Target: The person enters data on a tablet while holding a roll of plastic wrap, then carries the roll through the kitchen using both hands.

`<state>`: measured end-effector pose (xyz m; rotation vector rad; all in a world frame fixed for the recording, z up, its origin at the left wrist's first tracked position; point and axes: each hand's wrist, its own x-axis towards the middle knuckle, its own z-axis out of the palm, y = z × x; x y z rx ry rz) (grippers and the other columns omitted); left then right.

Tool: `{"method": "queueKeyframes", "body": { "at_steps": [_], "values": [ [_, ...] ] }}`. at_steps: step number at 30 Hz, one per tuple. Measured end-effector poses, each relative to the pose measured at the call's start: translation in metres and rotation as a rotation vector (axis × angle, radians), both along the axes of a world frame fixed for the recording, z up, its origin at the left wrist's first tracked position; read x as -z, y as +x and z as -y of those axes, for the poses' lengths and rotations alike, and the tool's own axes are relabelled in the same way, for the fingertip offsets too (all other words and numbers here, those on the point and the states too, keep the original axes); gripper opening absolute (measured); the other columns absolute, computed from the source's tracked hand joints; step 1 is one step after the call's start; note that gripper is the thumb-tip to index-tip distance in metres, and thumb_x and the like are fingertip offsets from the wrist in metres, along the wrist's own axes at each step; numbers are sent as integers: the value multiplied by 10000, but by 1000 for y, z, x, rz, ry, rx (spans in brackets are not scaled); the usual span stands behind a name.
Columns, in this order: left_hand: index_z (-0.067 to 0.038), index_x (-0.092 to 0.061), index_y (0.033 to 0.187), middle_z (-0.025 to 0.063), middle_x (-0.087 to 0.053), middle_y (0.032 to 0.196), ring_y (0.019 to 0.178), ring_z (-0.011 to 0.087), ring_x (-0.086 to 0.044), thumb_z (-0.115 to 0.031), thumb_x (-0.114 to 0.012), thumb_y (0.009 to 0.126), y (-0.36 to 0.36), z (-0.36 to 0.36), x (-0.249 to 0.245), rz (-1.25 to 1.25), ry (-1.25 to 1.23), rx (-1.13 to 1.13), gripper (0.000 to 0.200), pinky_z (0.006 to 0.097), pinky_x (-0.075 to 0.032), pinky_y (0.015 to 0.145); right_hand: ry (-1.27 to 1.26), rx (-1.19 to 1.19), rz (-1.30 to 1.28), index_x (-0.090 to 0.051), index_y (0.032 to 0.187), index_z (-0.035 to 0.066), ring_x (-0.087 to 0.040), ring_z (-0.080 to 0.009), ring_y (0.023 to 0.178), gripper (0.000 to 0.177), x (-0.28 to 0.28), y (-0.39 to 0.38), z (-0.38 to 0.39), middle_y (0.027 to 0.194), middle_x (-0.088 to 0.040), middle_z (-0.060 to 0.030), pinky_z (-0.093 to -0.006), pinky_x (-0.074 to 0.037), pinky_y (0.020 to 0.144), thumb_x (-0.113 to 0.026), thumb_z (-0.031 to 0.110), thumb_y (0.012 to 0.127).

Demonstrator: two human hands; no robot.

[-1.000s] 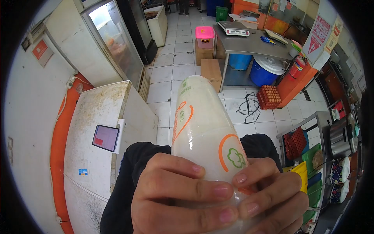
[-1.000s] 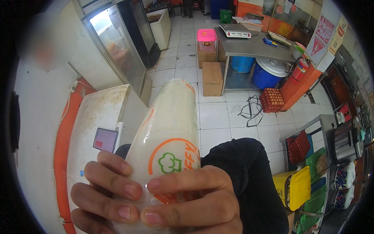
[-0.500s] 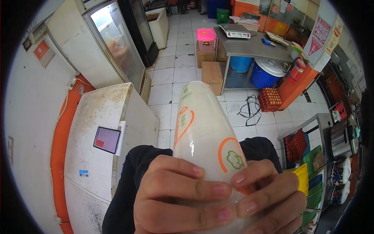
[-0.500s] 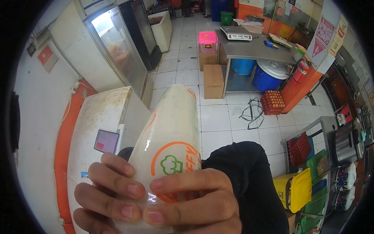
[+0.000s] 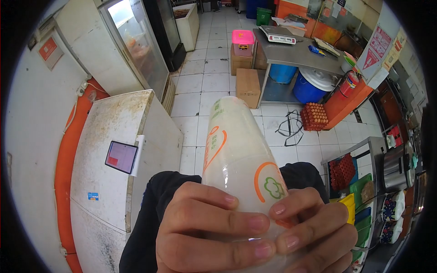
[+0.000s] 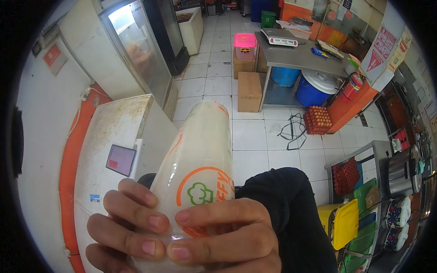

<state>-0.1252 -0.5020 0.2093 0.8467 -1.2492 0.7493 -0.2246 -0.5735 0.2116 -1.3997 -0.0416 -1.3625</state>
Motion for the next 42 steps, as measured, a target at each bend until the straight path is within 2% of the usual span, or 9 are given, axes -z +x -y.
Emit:
{"method": "queueKeyframes", "body": {
  "at_steps": [7,10,12,19,25,30,34,36,42],
  "values": [
    [-166,-414,943,45,-554,866,797,236,-591,-251,-531,902,-4,6,-1,-7,-36,-11,150,355,-447,746,-70,-95,198,-377,702,66,-491,-129,632,240,-3,10,0,699,-415,-28,-400,-520,713,-508,101,900],
    [-164,-431,948,35,-552,869,806,233,-588,-260,-520,910,-8,-1,-6,-48,43,3,136,364,-440,771,-281,-265,381,-473,887,105,-536,-210,800,82,2,29,17,830,-510,-19,-459,-525,758,-508,174,913],
    [-157,-482,944,25,-543,869,830,229,-582,-282,-471,939,-17,-11,-14,-142,114,25,125,379,-435,801,-425,-360,494,-519,979,125,-558,-252,881,100,1,40,26,896,-556,-17,-486,-526,787,-504,204,920],
    [-152,-502,935,11,-534,860,838,219,-577,-286,-455,950,-12,-7,-11,-117,111,56,142,381,-432,812,-443,-332,615,-519,979,129,-558,-253,884,91,5,49,24,903,-556,-17,-488,-521,802,-496,198,924],
    [-155,-494,939,11,-537,863,839,221,-578,-282,-463,944,-9,-6,-10,-62,103,84,131,382,-430,813,-430,-355,591,-522,980,132,-558,-253,889,92,5,44,25,908,-559,-13,-495,-519,800,-494,201,926],
    [-157,-487,942,11,-540,865,841,223,-579,-279,-470,940,-8,-4,-8,-40,89,98,123,383,-428,815,-99,-119,152,-428,742,65,-501,-132,732,196,-2,-3,6,746,-434,-23,-418,-509,744,-507,131,910],
    [-159,-481,944,11,-542,866,842,224,-580,-276,-475,937,-8,0,-8,-36,93,124,118,383,-426,816,-393,-414,261,-504,920,113,-541,-212,862,72,-5,12,38,871,-524,-11,-480,-510,789,-501,185,921],
    [-160,-479,945,12,-543,867,842,224,-580,-275,-478,935,-8,3,-8,-32,95,142,116,384,-425,816,-528,-497,370,-531,1004,139,-560,-249,907,109,-4,27,52,925,-565,-4,-510,-513,804,-501,208,925],
    [-163,-471,949,12,-546,870,844,226,-581,-271,-486,930,-10,24,-7,-45,114,291,111,385,-422,818,-235,-102,313,-493,783,73,-510,-157,799,147,-6,6,32,793,-466,-29,-437,-495,781,-528,153,902]
  ]
}}
